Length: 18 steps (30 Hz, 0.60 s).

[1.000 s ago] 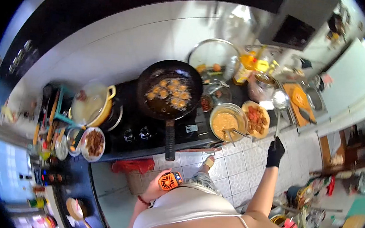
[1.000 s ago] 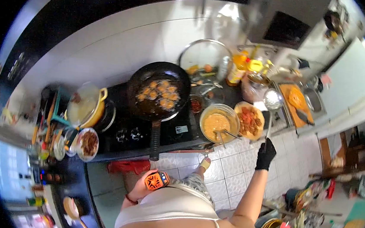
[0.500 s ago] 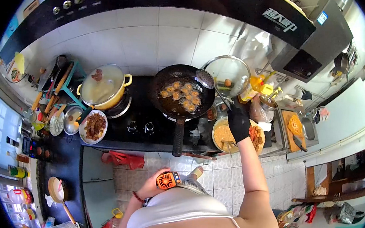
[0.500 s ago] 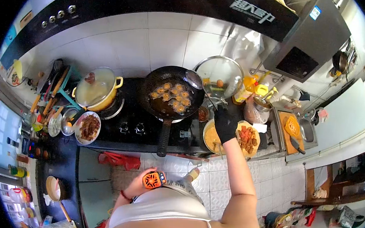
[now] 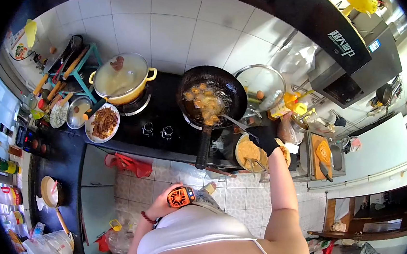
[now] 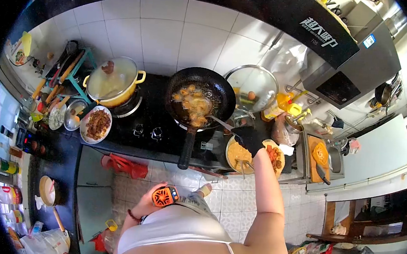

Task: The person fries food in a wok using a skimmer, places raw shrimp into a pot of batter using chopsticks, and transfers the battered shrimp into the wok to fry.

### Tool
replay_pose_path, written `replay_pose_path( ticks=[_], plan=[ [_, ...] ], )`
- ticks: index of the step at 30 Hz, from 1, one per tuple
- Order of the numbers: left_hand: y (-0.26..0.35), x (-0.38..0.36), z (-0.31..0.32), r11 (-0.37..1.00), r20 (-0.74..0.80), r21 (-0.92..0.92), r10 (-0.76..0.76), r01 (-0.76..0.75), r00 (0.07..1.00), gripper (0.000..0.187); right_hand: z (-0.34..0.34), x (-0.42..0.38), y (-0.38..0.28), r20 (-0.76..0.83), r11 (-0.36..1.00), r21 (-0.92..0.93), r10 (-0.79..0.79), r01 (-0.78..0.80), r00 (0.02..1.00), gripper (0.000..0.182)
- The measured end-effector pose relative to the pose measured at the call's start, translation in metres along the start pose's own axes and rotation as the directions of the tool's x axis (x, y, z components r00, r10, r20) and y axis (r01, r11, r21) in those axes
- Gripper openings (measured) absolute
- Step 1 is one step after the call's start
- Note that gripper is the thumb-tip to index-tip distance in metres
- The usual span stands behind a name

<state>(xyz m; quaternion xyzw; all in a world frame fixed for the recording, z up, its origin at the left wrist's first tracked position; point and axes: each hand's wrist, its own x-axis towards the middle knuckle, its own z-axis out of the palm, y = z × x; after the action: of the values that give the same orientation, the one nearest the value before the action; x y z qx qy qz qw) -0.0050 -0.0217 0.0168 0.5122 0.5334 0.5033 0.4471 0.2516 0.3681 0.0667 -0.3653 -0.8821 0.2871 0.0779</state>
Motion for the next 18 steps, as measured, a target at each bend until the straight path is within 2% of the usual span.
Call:
replay_pose_path(
  ticks=[4,7,9,13,16,18],
  plan=[
    [-0.010,0.001,0.002,0.998,0.028,-0.058,-0.011,0.013,1.000,0.071,0.004,-0.004,-0.030,0.084,0.937,0.267,0.209,-0.224,0.974,0.012],
    [-0.013,0.002,0.002,0.997,0.080,-0.063,-0.032,0.037,0.996,0.074,0.030,0.002,0.001,-0.044,0.830,0.539,0.200,-0.145,0.979,0.017],
    [-0.016,0.004,-0.001,0.997,0.144,-0.066,-0.026,0.036,0.989,0.079,0.030,0.002,0.006,-0.070,0.880,0.427,0.260,-0.207,0.963,0.020],
    [0.000,0.005,0.000,0.993,0.068,-0.101,-0.054,0.061,0.996,0.071,0.015,-0.004,-0.026,-0.190,0.898,0.292,0.391,-0.328,0.900,0.026],
    [0.004,0.005,-0.003,0.986,0.071,-0.141,-0.077,0.086,0.994,0.071,0.013,-0.003,-0.014,-0.245,0.930,0.109,0.368,-0.352,0.897,0.029],
    [0.003,0.005,-0.004,0.989,0.071,-0.121,-0.077,0.085,0.995,0.072,0.015,-0.005,-0.009,-0.317,0.954,0.117,0.300,-0.276,0.900,0.030]
  ],
)
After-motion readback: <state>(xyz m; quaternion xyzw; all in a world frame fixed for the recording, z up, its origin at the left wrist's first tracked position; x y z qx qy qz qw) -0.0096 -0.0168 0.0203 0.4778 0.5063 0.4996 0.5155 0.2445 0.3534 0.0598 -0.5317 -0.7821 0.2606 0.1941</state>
